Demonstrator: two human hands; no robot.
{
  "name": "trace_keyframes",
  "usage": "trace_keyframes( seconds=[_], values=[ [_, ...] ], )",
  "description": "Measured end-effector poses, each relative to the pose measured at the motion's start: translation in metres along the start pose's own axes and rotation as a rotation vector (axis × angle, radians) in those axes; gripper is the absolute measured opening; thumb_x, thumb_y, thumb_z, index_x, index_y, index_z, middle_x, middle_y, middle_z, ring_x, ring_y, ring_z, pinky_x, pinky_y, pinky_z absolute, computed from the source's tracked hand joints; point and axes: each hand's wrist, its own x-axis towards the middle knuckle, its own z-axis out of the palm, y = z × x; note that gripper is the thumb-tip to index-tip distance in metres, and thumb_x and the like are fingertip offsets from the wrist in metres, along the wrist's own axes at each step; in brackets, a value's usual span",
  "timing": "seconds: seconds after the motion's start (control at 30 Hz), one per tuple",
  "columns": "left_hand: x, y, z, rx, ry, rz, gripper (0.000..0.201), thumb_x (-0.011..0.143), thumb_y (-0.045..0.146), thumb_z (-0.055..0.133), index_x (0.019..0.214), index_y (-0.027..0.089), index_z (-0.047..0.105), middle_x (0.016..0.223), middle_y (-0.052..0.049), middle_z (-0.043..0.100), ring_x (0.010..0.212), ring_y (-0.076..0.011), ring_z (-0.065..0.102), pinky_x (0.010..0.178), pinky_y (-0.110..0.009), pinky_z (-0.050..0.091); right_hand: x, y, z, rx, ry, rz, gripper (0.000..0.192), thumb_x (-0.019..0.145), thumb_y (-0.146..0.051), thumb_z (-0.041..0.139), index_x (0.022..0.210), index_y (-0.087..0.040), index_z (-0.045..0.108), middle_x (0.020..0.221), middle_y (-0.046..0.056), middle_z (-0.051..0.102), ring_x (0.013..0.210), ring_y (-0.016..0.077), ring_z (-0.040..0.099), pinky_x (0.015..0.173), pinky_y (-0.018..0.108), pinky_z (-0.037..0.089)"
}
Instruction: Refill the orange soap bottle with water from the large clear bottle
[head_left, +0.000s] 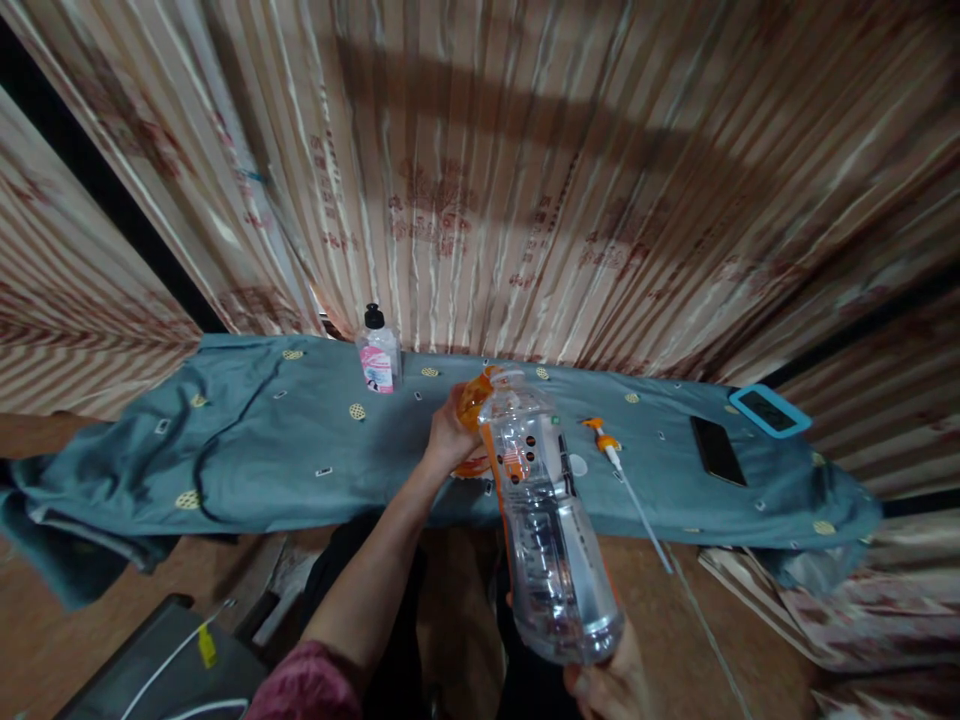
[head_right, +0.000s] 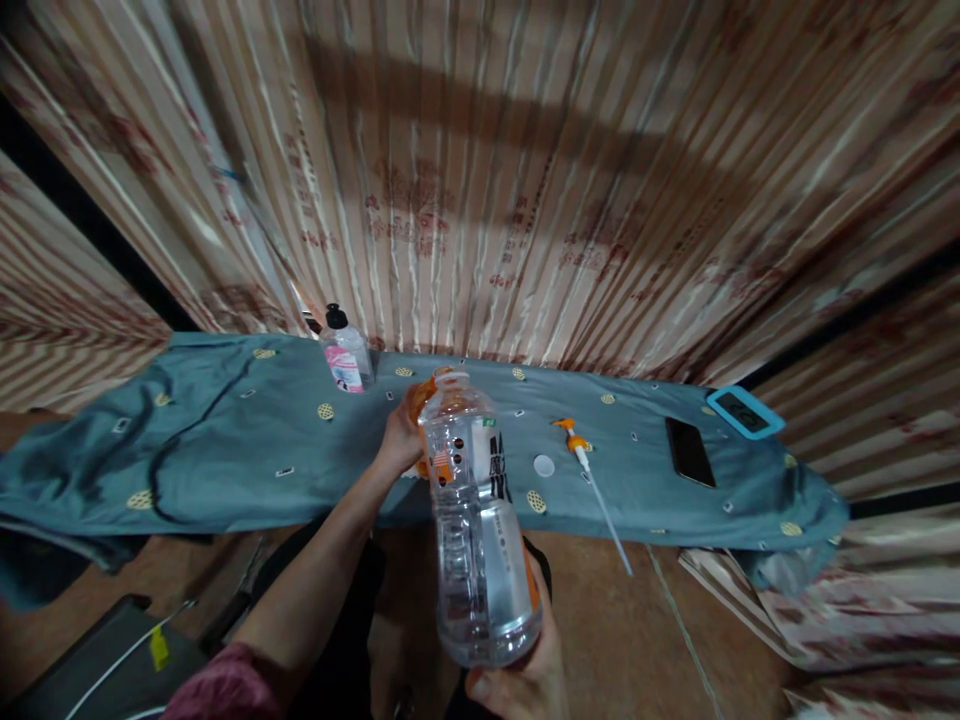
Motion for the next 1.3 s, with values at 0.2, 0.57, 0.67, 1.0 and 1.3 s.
trace_keyframes(
  seconds=[0.2,0.57,0.67,1.0,1.3],
  values=[
    [-0.002,-0.002,-0.003,-0.045,-0.030,0.019,0.055,0.061,0.025,0.080,0.111,0.019,0.058,0.105,-0.005,0.076,0.095,-0.0244,0.074,0.088,-0.034,0.057,-0.003,-0.006,0.010,0.107,0.071,0.080,0.085,0.051,-0.051,0.097,0.126,-0.033,0.062,0.128,0.004,0.070,0.115,0.0282,0.067,0.099,0.037,0.052],
    [-0.003,-0.015,0.001,-0.089,-0.039,0.046,0.058,0.064,0.025,0.080,0.118,0.019,0.057,0.111,-0.007,0.076,0.102,-0.0239,0.072,0.091,-0.034,0.056,0.000,-0.004,0.011,0.056,0.043,0.039,0.095,0.055,-0.055,0.094,0.137,-0.029,0.056,0.122,0.009,0.072,0.107,0.0285,0.070,0.094,0.037,0.053],
    [-0.002,-0.018,0.001,-0.097,-0.030,0.066,0.053,0.068,0.026,0.076,0.116,0.018,0.057,0.110,-0.007,0.076,0.100,-0.0236,0.072,0.089,-0.035,0.057,0.000,-0.006,0.012,0.038,0.047,0.052,0.095,0.055,-0.056,0.094,0.137,-0.028,0.055,0.125,0.008,0.071,0.110,0.0285,0.069,0.097,0.037,0.051],
    [-0.001,-0.026,0.004,-0.085,-0.002,0.061,0.052,0.069,0.027,0.078,0.116,0.021,0.058,0.113,-0.005,0.075,0.103,-0.0251,0.072,0.093,-0.036,0.057,0.003,0.010,-0.002,0.033,0.007,-0.005,0.101,0.056,-0.057,0.092,0.143,-0.028,0.049,0.150,0.011,0.053,0.133,0.0378,0.054,0.112,0.050,0.042],
    [-0.005,-0.018,0.002,-0.085,-0.020,0.060,0.059,0.065,0.022,0.078,0.120,0.021,0.056,0.110,-0.005,0.076,0.099,-0.0245,0.074,0.086,-0.033,0.059,0.001,0.016,-0.018,-0.083,0.038,0.009,0.088,0.055,-0.061,0.086,0.133,-0.028,0.063,0.130,0.013,0.070,0.124,0.0460,0.060,0.099,0.059,0.055]
  ],
)
